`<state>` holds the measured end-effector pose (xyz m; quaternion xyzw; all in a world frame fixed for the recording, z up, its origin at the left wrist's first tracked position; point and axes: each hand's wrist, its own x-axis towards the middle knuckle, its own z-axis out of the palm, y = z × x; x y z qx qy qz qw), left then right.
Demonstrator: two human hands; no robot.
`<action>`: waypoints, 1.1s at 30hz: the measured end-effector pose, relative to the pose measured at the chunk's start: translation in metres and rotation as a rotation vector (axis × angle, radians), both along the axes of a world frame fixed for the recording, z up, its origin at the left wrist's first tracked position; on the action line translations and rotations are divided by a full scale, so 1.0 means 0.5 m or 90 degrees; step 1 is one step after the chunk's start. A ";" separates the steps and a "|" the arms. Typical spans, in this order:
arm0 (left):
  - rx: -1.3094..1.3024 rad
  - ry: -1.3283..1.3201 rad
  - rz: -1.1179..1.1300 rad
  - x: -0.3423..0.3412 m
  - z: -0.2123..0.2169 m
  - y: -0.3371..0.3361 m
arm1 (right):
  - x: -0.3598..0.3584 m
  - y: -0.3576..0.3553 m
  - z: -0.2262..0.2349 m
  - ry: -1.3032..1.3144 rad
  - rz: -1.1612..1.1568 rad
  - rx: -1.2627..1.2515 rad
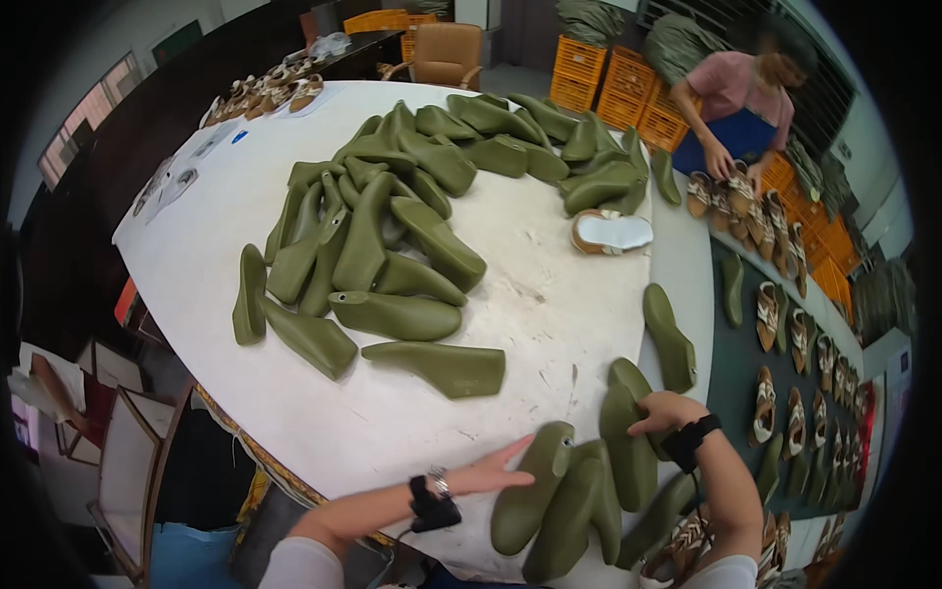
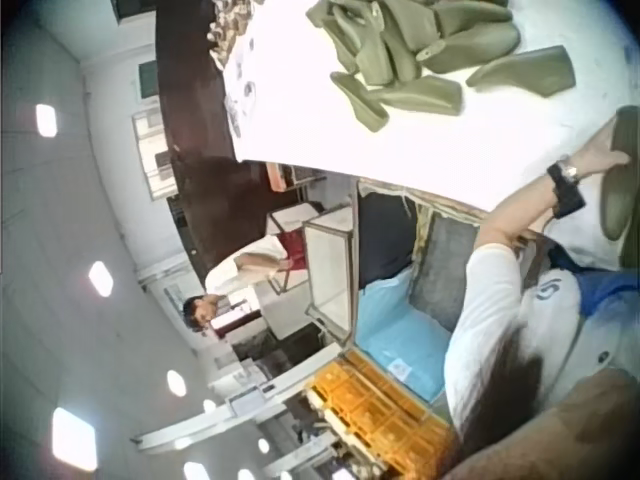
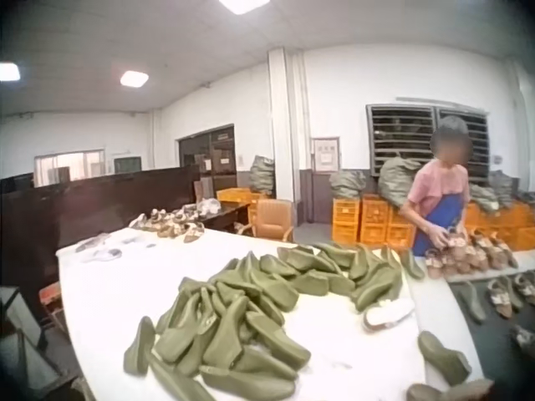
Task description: Processing shoes by inserting shoe lasts into them and organizing them on a table and in bags.
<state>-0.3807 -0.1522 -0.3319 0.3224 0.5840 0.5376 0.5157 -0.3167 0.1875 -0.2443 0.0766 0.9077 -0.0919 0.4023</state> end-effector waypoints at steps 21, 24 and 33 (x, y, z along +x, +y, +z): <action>-0.252 0.275 0.856 -0.753 -0.034 -0.567 | -0.785 -0.392 -0.126 0.495 0.031 -0.313; -0.163 0.175 0.825 -0.668 -0.026 -0.501 | -0.728 -0.367 -0.135 0.390 0.045 -0.397; -0.114 0.303 0.672 -0.375 -0.097 -0.273 | -0.388 -0.309 -0.157 0.135 -0.184 -0.721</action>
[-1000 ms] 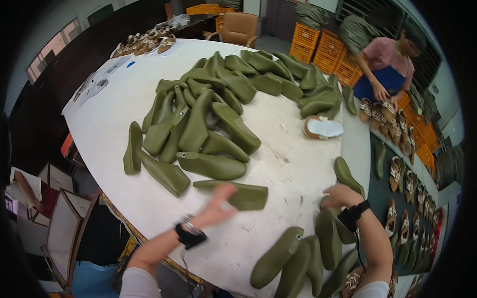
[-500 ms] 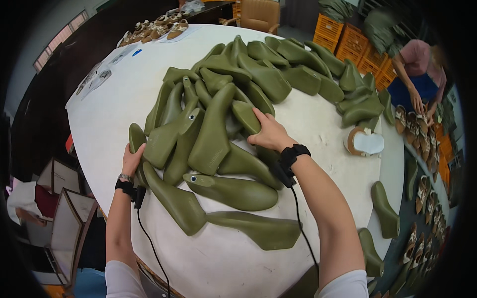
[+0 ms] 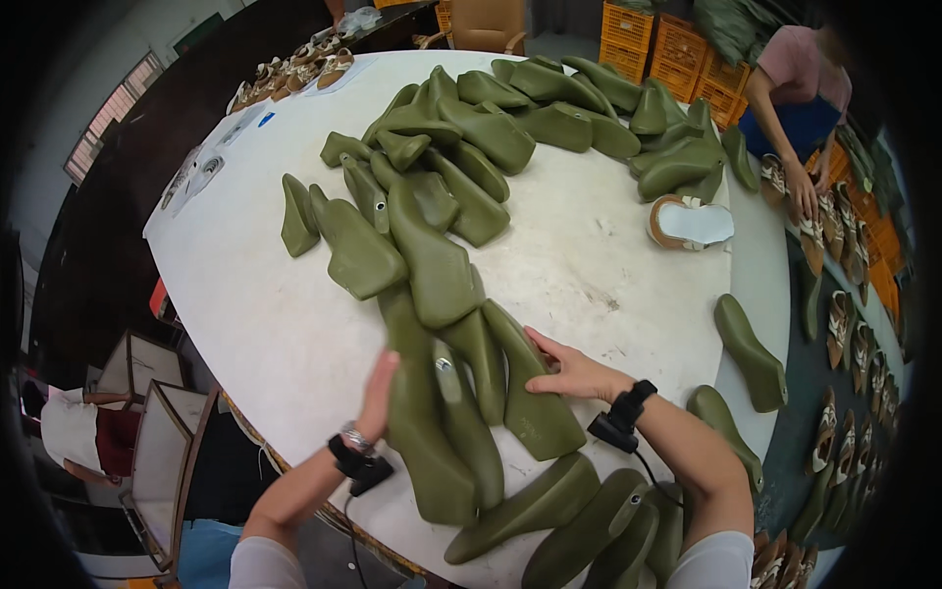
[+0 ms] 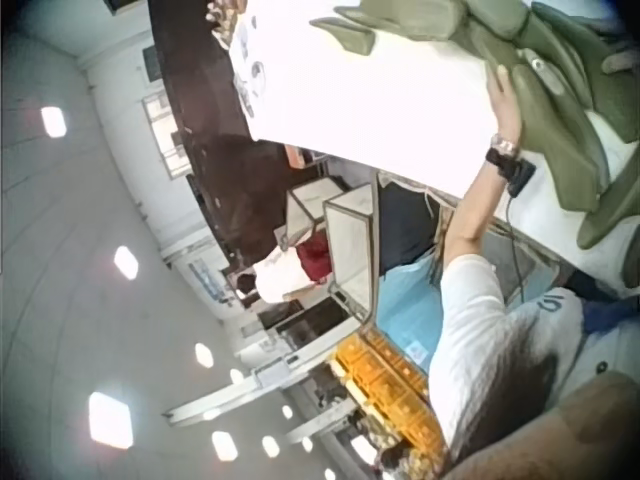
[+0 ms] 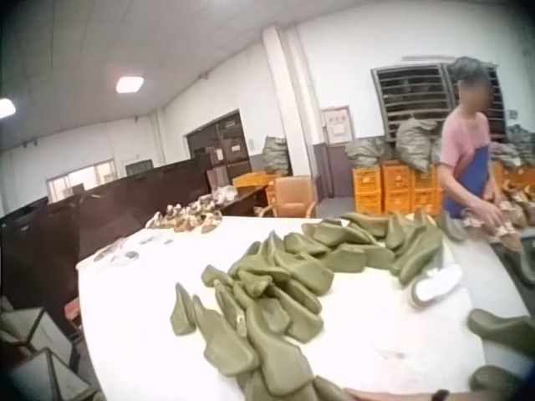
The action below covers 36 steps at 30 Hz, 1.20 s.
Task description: Processing shoes by inserting shoe lasts into them and organizing them on a table and in bags.
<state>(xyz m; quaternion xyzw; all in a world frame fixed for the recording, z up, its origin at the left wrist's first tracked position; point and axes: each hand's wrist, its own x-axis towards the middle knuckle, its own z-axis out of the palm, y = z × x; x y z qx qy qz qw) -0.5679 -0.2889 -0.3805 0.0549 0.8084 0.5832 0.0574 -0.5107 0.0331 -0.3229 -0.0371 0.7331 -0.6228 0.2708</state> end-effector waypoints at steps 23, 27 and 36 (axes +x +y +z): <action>-0.440 0.376 0.201 -0.599 0.130 -0.144 | -0.292 0.099 0.124 0.347 -0.008 0.621; -0.432 0.023 0.284 -0.698 0.059 -0.277 | -0.510 -0.033 0.041 0.432 -0.116 0.582; -0.299 0.017 0.166 -0.707 0.026 -0.200 | -0.669 -0.137 0.029 0.312 -0.045 0.508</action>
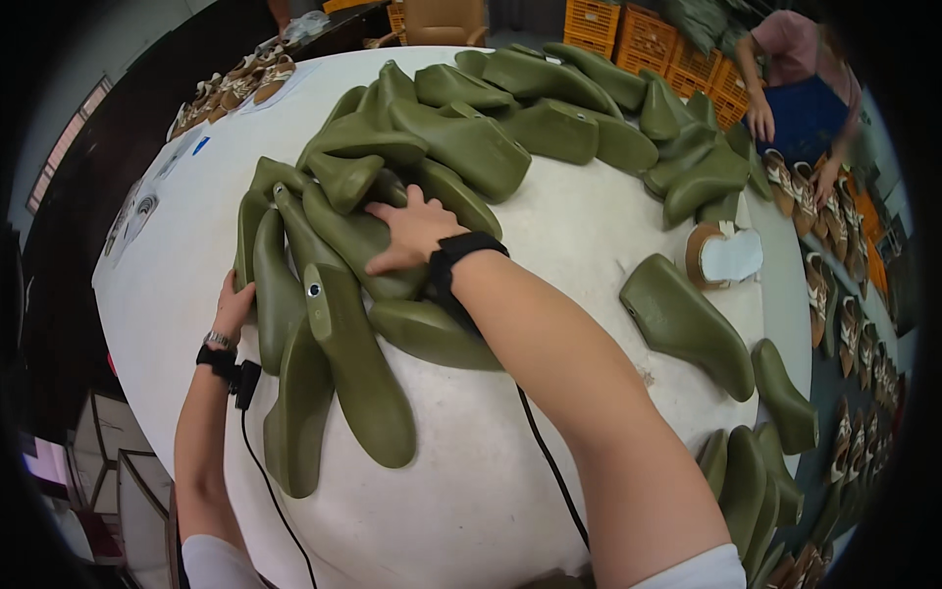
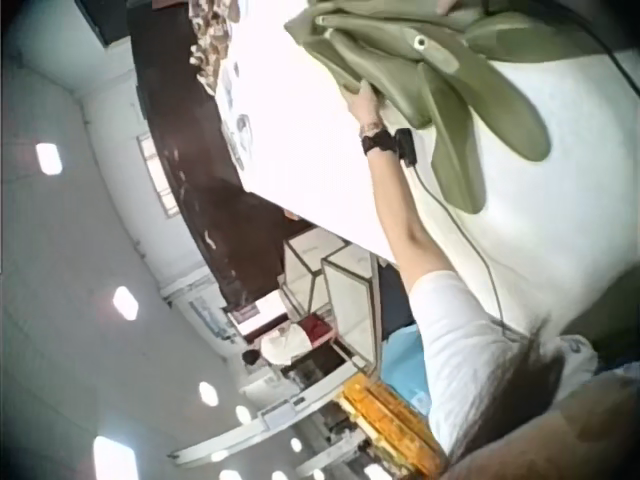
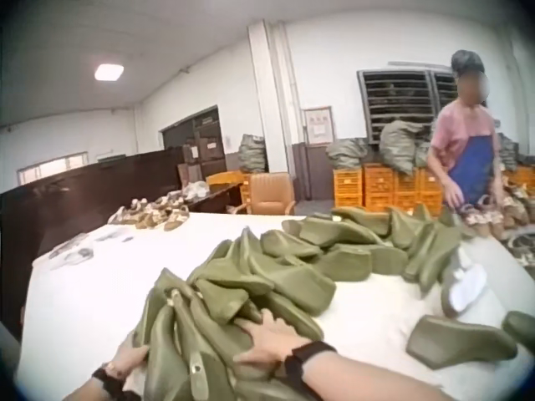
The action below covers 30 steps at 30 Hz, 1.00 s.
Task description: Processing shoes by inserting shoe lasts into them and organizing them on a table and in bags.
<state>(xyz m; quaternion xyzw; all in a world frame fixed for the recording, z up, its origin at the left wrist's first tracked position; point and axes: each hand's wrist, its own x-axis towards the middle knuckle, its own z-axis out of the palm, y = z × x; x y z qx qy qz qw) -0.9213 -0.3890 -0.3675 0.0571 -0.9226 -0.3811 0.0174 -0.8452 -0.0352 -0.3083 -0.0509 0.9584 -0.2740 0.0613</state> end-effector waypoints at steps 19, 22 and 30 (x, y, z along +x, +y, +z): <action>0.160 -0.078 -0.462 0.695 -0.006 0.342 | 0.755 0.176 -0.029 -0.085 -0.069 -0.127; 0.254 -0.303 -0.661 0.791 0.067 0.423 | 0.878 0.228 0.006 -0.096 -0.036 -0.190; -0.100 -0.265 -1.253 0.741 0.258 0.541 | 0.880 0.280 0.224 -0.187 0.006 0.172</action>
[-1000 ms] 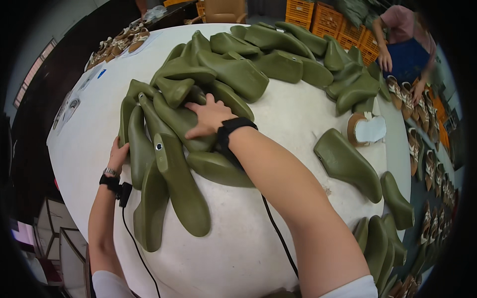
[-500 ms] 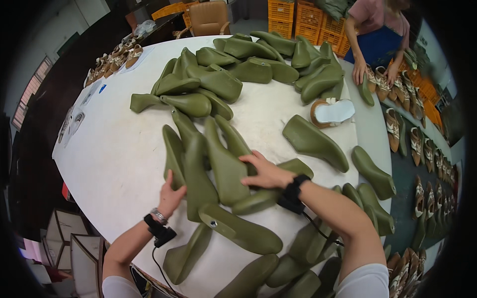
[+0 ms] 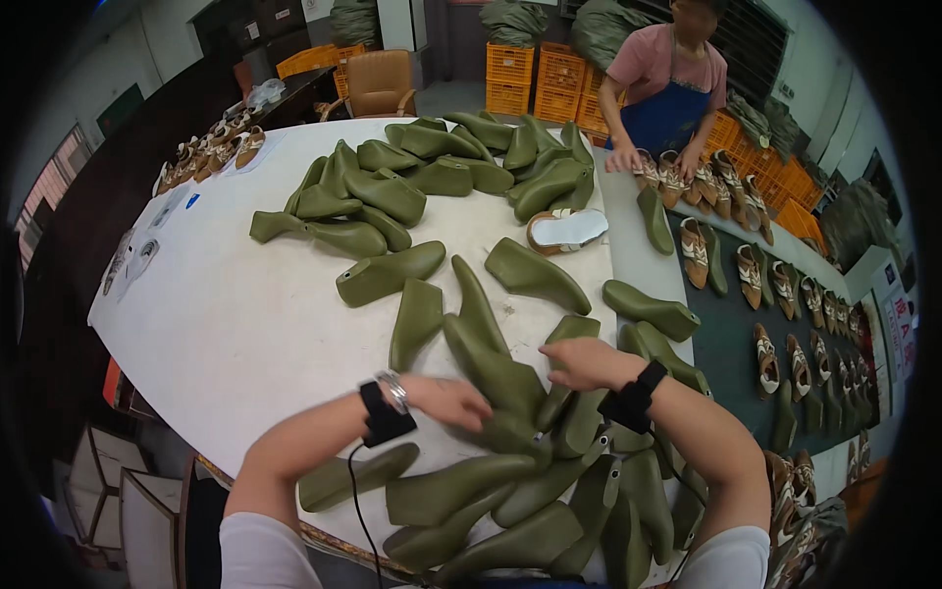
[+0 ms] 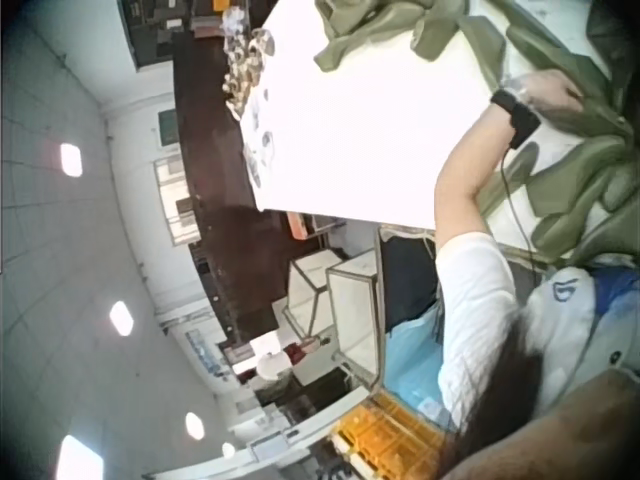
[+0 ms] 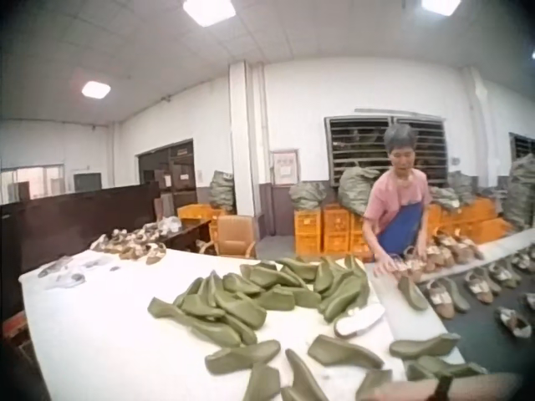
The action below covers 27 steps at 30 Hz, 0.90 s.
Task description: Processing shoes by inserting shoe lasts into them and organizing them on a table and in bags.
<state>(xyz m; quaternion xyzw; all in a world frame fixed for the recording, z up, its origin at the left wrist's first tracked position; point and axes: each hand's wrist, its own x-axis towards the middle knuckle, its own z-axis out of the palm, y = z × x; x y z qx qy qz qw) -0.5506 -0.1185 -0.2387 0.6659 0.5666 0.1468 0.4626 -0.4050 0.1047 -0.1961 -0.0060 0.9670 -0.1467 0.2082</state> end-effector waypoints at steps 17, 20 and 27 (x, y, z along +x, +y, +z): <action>0.069 0.166 0.748 -0.365 -0.207 -0.026 | -0.316 -0.010 -0.315 0.135 -0.351 -0.274; 0.044 0.190 0.667 -0.263 -0.185 0.032 | -0.234 0.069 -0.313 0.159 -0.384 -0.309; -0.079 0.130 0.359 -0.049 -0.202 0.177 | -0.004 0.173 -0.269 0.233 -0.521 -0.338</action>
